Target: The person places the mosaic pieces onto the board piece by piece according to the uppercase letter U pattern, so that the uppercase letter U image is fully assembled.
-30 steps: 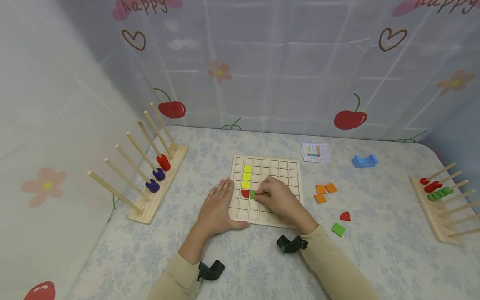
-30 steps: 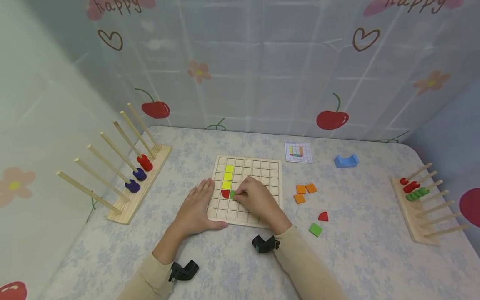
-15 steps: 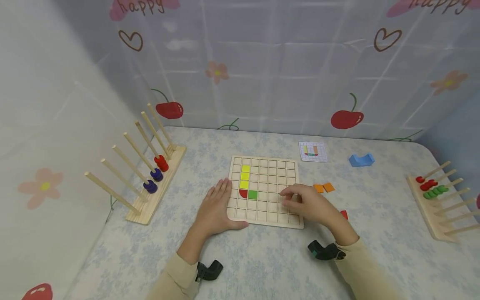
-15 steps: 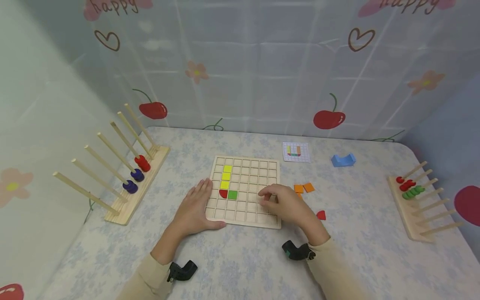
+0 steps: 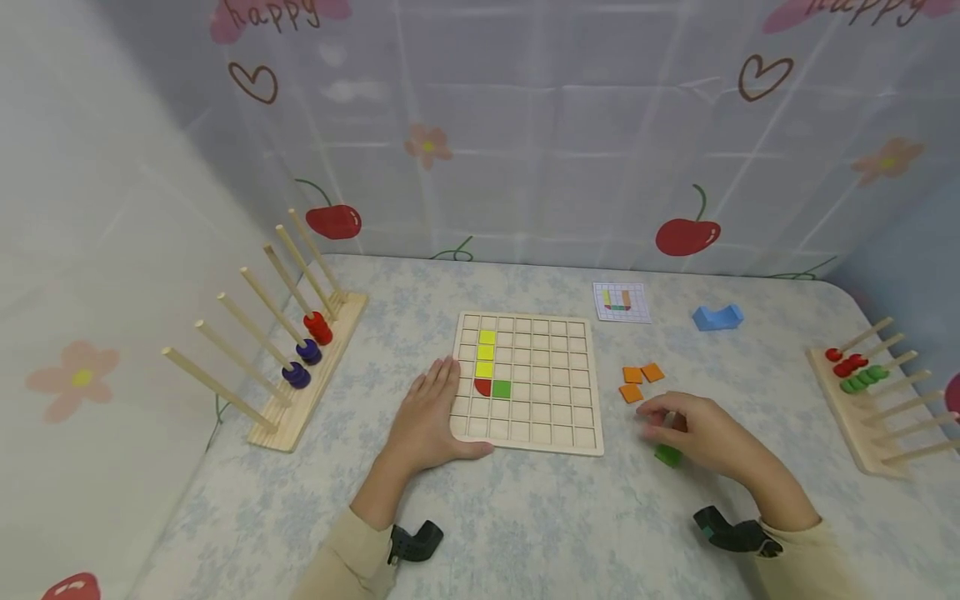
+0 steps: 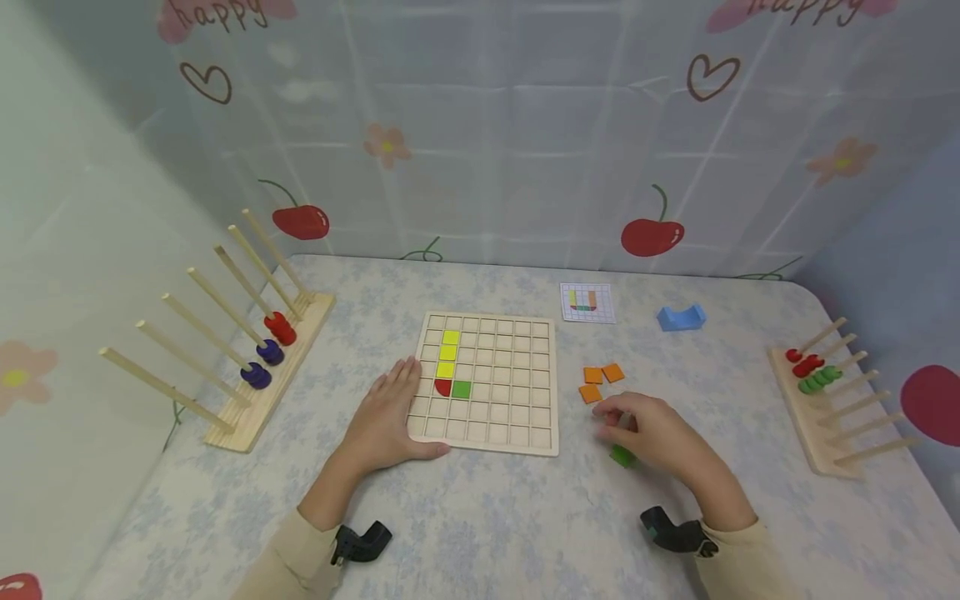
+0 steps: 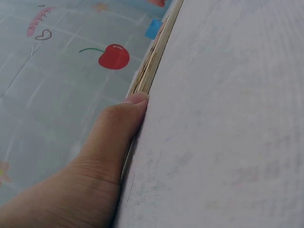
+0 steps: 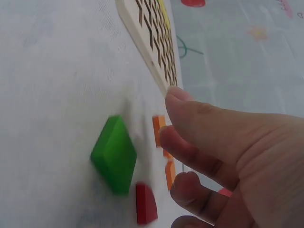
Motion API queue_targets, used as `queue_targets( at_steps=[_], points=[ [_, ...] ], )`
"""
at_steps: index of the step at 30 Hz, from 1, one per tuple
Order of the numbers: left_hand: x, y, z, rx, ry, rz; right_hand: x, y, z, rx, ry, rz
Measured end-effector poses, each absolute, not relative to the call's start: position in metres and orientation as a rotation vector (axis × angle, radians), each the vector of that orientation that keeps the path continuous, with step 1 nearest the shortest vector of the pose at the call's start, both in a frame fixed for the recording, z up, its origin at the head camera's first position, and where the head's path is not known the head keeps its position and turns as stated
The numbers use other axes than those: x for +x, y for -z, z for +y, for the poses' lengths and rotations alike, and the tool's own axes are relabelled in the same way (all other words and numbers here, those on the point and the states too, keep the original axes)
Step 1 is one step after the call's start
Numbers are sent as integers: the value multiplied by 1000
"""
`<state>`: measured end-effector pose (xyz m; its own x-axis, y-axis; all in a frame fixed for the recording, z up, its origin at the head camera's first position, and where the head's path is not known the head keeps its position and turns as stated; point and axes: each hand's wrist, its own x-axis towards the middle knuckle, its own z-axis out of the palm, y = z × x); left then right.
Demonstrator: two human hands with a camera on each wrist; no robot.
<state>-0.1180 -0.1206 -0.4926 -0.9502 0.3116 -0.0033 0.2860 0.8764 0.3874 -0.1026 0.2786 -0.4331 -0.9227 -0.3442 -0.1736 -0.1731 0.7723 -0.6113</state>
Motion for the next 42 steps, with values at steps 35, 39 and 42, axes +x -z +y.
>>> queue_targets(
  at_steps=[35,39,42],
  points=[
    [-118,493,-122,473,-624,2976,-85,436,291,-442,837,2681],
    [-118,493,-122,471,-615,2973,-87,436,287,-407,864,2658],
    [-118,493,-122,470,-620,2969,-91,436,284,-374,887,2658]
  ],
)
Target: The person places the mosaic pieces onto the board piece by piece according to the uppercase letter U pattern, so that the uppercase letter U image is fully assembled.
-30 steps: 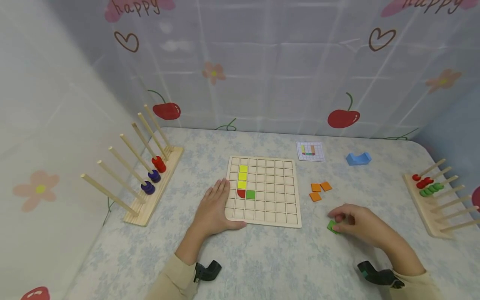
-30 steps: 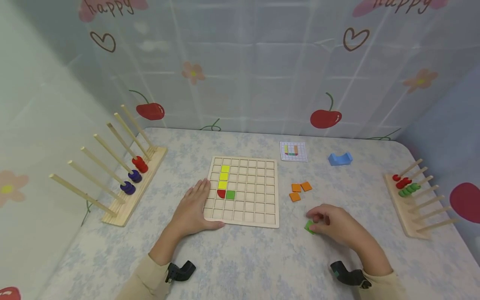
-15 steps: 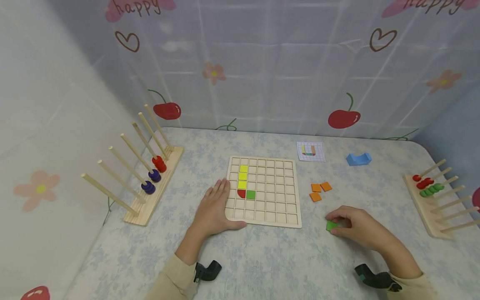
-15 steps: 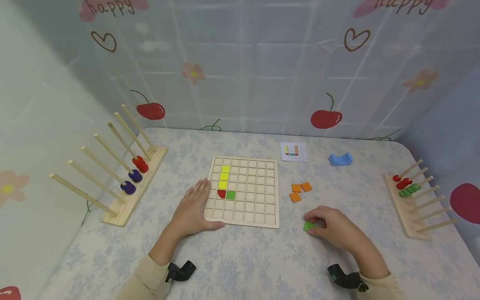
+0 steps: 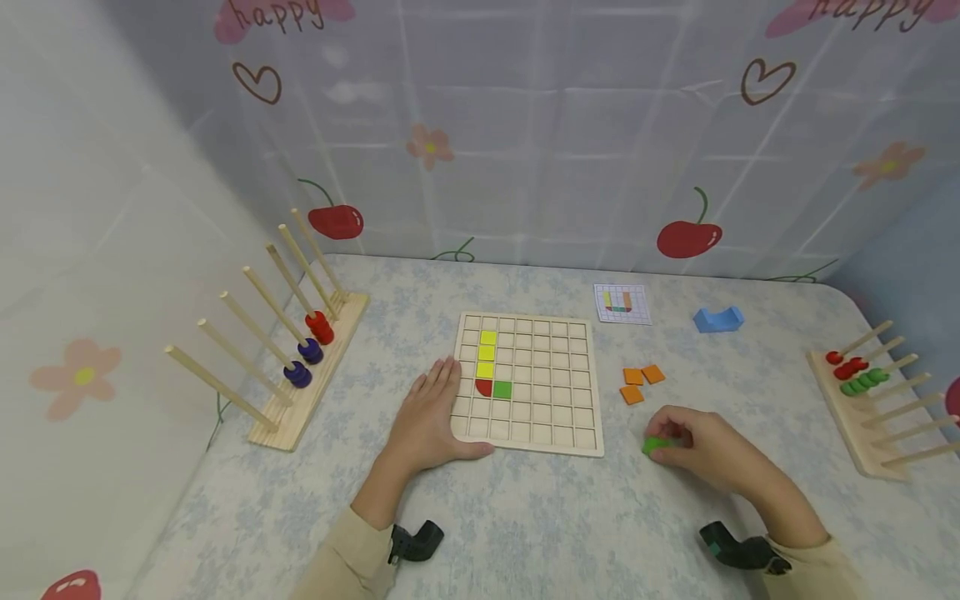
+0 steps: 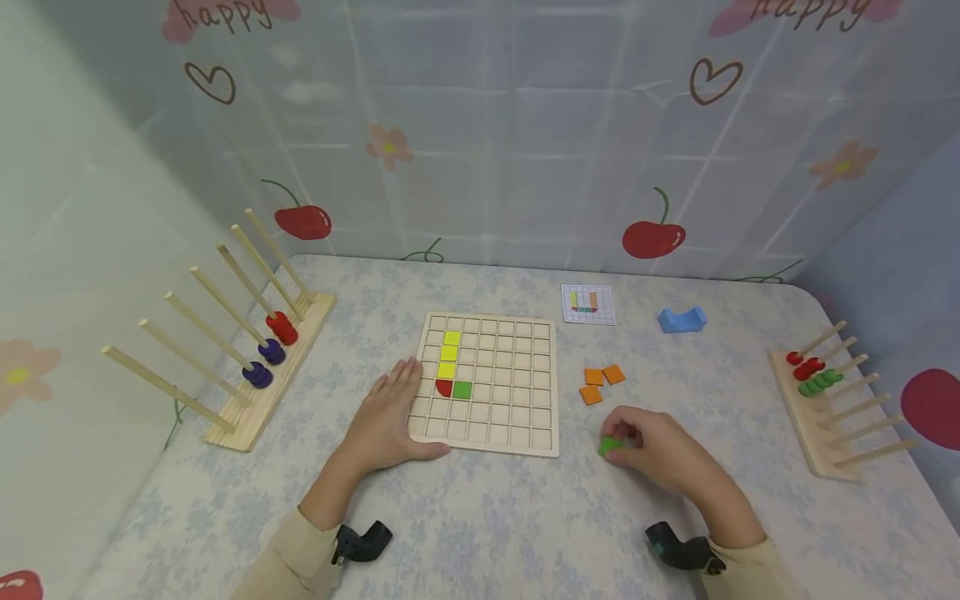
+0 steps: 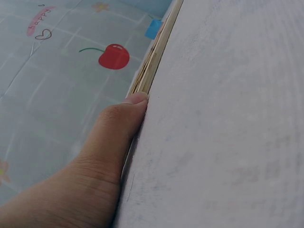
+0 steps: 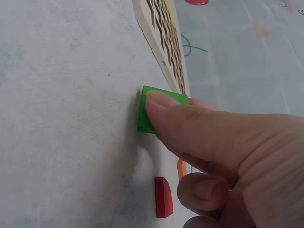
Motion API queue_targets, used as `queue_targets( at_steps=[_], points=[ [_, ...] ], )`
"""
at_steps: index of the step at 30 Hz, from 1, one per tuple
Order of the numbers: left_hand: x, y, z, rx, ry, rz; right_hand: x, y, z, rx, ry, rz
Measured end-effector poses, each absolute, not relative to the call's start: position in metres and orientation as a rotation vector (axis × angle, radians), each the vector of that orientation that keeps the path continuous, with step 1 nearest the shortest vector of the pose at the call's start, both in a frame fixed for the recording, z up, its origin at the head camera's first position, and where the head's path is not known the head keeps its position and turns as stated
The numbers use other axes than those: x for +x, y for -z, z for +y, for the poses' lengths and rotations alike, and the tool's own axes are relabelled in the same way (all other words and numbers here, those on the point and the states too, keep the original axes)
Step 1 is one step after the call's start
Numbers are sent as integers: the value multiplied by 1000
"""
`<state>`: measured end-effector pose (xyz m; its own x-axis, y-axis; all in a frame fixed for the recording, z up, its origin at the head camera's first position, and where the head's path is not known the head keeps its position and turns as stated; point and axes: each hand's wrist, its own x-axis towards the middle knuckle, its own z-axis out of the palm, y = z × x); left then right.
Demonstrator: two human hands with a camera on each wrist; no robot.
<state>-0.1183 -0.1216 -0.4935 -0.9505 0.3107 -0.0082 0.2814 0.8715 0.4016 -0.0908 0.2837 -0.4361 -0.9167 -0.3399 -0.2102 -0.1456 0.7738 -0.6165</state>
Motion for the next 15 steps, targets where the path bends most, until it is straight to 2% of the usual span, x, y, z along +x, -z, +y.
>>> queue_targets(
  at_steps=[15],
  points=[
    [-119,493,-122,470,-605,2963,-123,440,251,-459,1043,2684]
  ],
)
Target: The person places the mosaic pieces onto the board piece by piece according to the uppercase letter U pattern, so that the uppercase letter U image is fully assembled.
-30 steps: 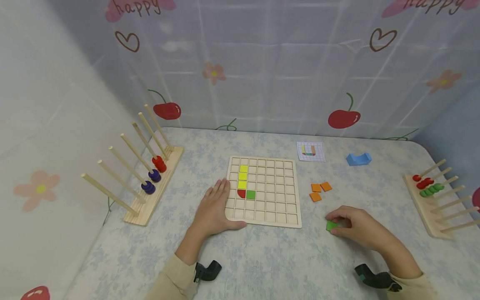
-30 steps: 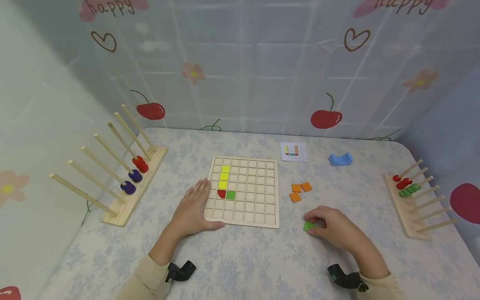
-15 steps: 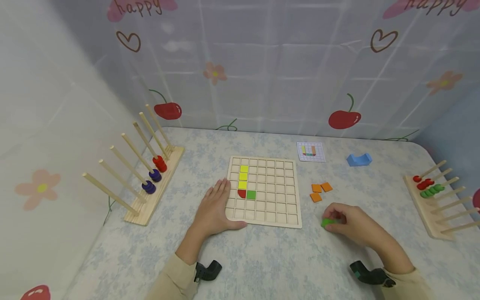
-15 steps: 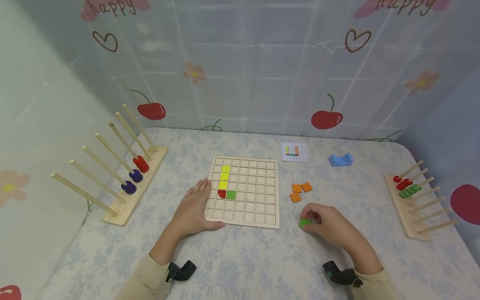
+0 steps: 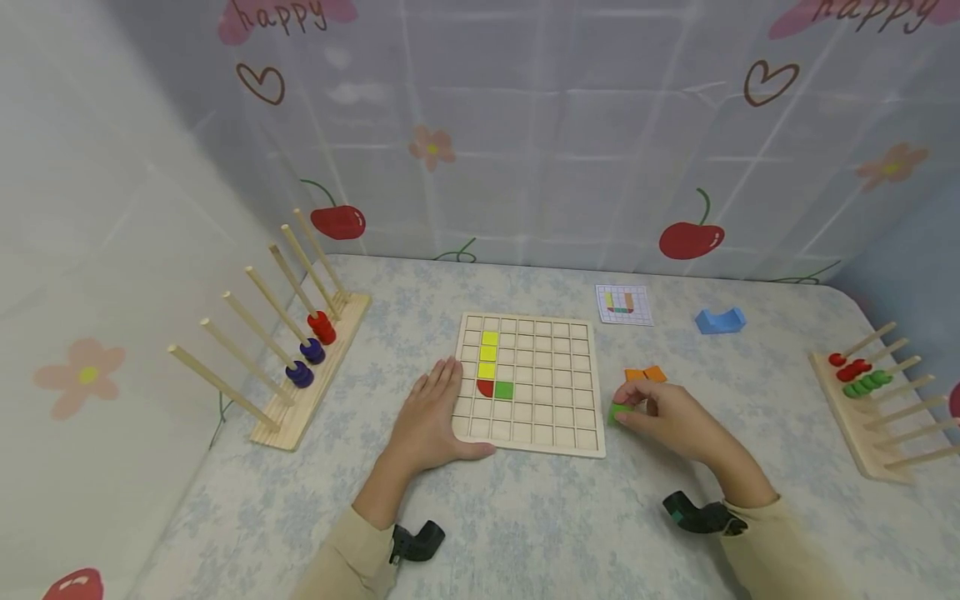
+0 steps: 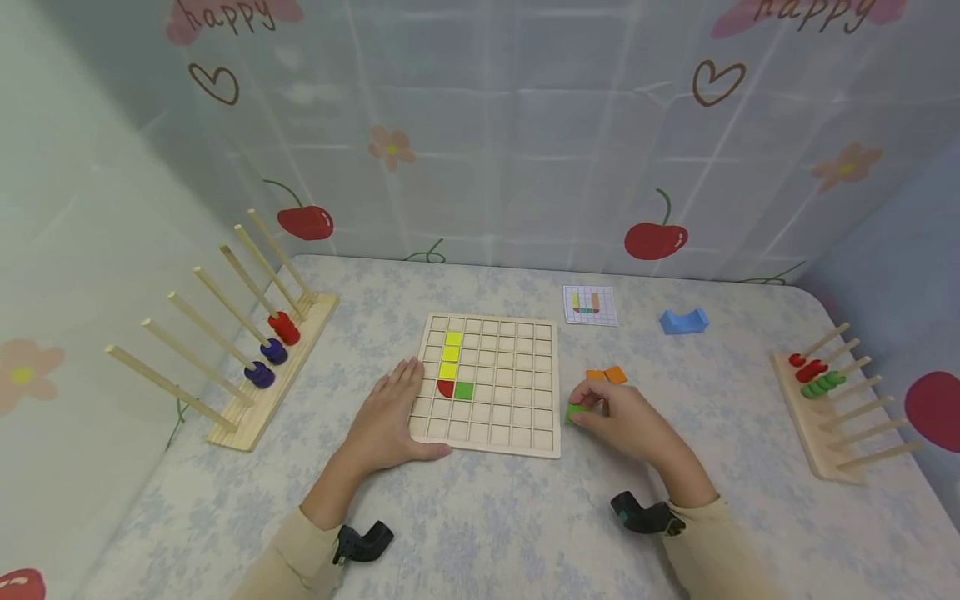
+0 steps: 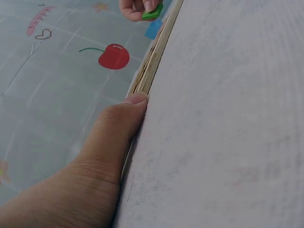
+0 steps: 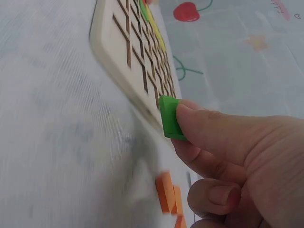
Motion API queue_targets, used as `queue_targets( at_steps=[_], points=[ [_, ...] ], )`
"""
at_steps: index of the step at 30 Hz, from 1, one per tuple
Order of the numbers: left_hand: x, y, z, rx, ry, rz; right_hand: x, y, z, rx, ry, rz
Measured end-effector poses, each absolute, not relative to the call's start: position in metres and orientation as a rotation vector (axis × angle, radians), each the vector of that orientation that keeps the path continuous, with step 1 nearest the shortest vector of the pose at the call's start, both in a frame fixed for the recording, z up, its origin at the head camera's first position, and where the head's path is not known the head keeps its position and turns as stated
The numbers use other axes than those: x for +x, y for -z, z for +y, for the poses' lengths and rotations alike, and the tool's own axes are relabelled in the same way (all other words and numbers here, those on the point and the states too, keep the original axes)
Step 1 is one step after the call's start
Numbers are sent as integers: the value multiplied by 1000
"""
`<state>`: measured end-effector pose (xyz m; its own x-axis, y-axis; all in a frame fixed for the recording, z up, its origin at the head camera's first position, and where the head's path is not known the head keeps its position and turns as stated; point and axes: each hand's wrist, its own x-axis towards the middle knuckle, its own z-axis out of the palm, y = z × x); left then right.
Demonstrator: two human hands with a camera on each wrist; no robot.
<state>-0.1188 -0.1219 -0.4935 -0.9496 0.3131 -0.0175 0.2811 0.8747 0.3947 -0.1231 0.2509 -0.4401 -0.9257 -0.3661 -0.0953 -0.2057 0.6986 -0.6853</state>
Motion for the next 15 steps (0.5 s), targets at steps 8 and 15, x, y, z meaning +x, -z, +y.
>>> queue_targets(
  at_steps=[8,15],
  points=[
    [-118,493,-122,477,-617,2973,-139,441,213,-509,1142,2635],
    [-118,491,-122,468,-604,2965,-147,438,179,-482,1158,2634]
  ],
)
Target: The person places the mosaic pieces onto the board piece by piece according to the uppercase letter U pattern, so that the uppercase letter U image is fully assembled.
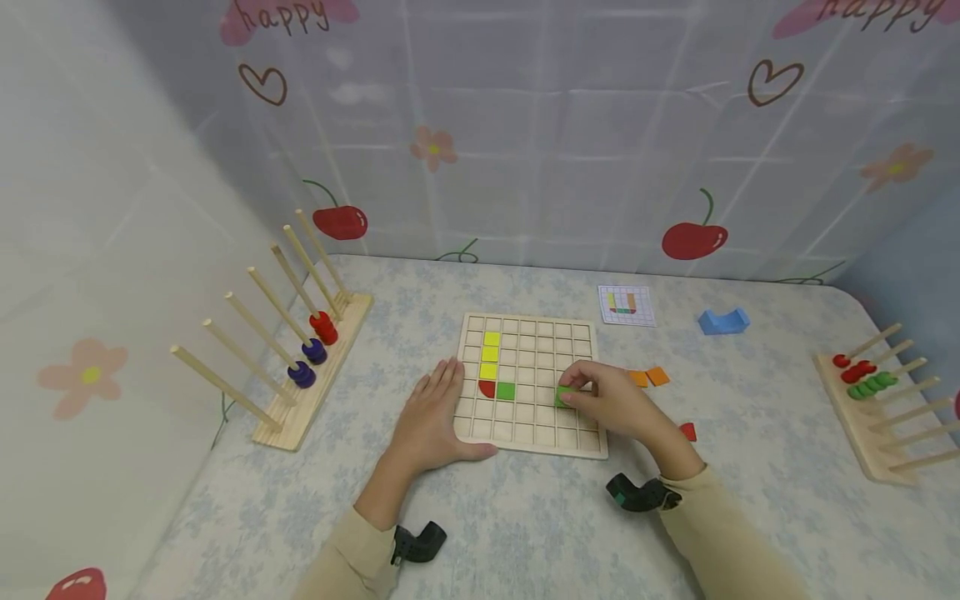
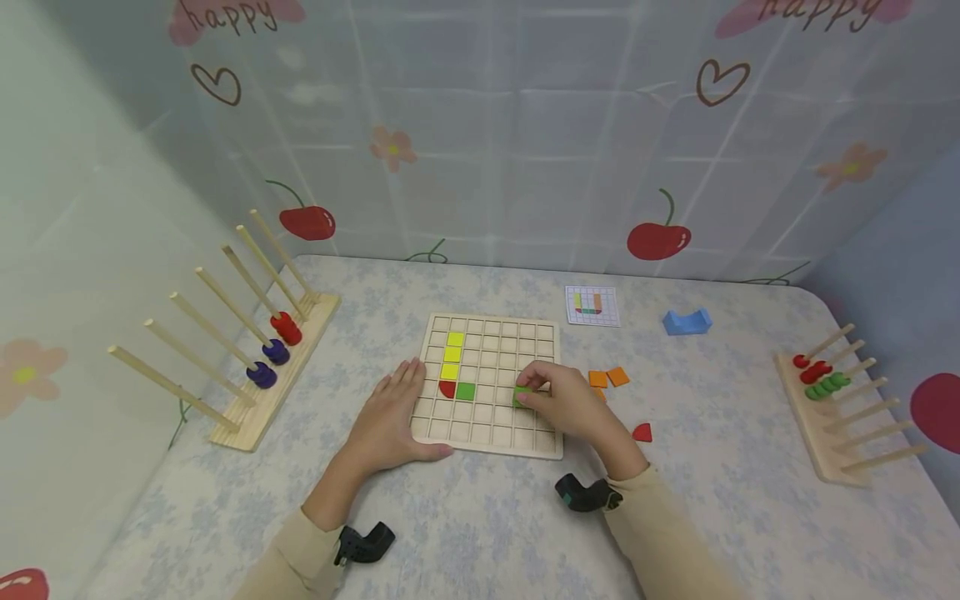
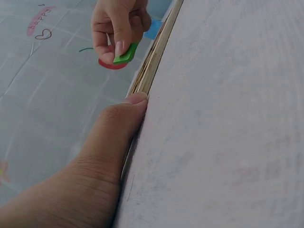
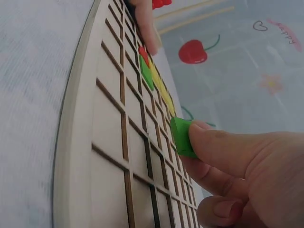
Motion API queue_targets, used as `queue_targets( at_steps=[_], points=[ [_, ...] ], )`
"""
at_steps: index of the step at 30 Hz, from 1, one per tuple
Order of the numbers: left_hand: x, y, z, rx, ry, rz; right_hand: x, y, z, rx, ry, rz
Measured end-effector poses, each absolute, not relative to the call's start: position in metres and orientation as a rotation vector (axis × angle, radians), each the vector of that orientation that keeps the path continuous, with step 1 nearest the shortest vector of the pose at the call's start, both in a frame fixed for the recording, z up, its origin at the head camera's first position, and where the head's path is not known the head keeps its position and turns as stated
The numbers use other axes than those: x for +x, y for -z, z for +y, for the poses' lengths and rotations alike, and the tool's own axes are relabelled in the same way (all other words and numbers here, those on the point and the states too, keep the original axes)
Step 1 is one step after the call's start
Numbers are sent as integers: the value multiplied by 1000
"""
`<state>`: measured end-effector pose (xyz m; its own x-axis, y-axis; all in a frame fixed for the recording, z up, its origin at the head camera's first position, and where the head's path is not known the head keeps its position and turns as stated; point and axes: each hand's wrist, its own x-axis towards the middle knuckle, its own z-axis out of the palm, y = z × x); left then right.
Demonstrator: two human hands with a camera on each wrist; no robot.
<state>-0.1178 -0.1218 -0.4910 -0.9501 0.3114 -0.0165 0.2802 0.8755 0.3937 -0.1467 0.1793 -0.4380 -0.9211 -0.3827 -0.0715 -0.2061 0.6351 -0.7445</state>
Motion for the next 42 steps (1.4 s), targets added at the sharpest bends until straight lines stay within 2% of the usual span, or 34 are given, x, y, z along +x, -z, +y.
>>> queue_targets(
  at_steps=[18,42],
  points=[
    [-118,492,-121,473,-603,2970,-165,453,133,-459,1202,2602],
    [-118,490,-121,465,-596,2964,-163,455,126,-476,1132,2664]
  ],
)
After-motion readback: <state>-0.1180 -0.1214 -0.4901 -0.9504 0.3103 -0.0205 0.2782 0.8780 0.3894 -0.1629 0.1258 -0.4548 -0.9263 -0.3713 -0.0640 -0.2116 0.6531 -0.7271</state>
